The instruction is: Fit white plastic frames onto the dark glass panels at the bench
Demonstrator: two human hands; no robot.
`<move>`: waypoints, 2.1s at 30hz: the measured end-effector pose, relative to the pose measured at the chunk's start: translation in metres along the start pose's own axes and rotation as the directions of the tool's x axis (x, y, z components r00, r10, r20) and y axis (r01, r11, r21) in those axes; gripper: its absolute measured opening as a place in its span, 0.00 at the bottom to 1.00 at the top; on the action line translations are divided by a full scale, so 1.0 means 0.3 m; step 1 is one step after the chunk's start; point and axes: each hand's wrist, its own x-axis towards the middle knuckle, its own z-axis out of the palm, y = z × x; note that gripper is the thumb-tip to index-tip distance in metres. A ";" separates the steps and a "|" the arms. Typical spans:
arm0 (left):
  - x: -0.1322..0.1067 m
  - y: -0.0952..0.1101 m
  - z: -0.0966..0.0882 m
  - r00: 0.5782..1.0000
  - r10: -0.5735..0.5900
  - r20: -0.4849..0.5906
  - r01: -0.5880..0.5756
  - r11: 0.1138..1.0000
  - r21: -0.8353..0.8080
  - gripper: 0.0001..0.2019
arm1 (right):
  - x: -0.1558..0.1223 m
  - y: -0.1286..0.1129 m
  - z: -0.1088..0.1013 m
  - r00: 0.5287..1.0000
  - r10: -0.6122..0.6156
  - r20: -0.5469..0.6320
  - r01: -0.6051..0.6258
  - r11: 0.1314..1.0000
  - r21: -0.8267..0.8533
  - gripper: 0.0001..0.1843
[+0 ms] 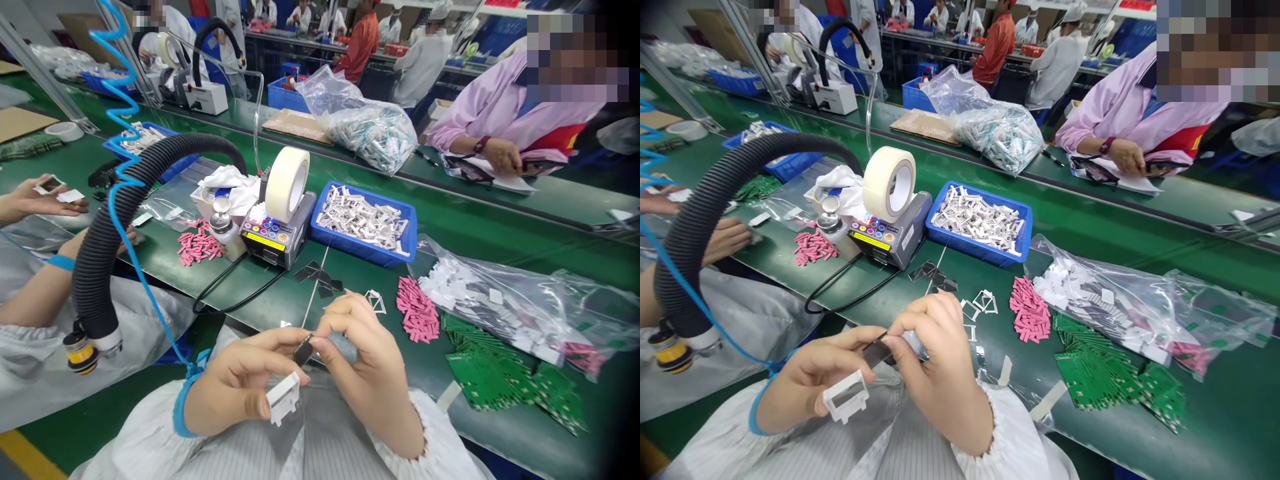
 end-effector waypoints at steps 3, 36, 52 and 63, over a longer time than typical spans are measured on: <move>0.003 -0.004 -0.005 1.000 -0.001 0.001 0.001 1.000 0.027 0.16 | 0.004 0.004 0.003 0.999 0.008 0.038 -0.008 1.000 0.010 0.07; 0.023 -0.005 0.004 0.957 -0.251 -0.143 0.074 0.691 -0.719 0.13 | -0.100 0.246 0.118 0.938 0.087 0.335 0.007 0.963 -0.269 0.07; 0.012 0.012 0.031 0.942 -0.266 -0.205 0.149 0.877 -0.457 0.16 | 0.092 0.051 -0.030 0.895 -0.270 0.355 0.362 0.904 -0.226 0.12; 0.032 -0.020 0.013 0.949 -0.206 -0.237 0.086 0.896 -0.436 0.19 | 0.043 0.058 -0.065 0.978 -0.210 -0.009 0.203 0.954 -0.220 0.14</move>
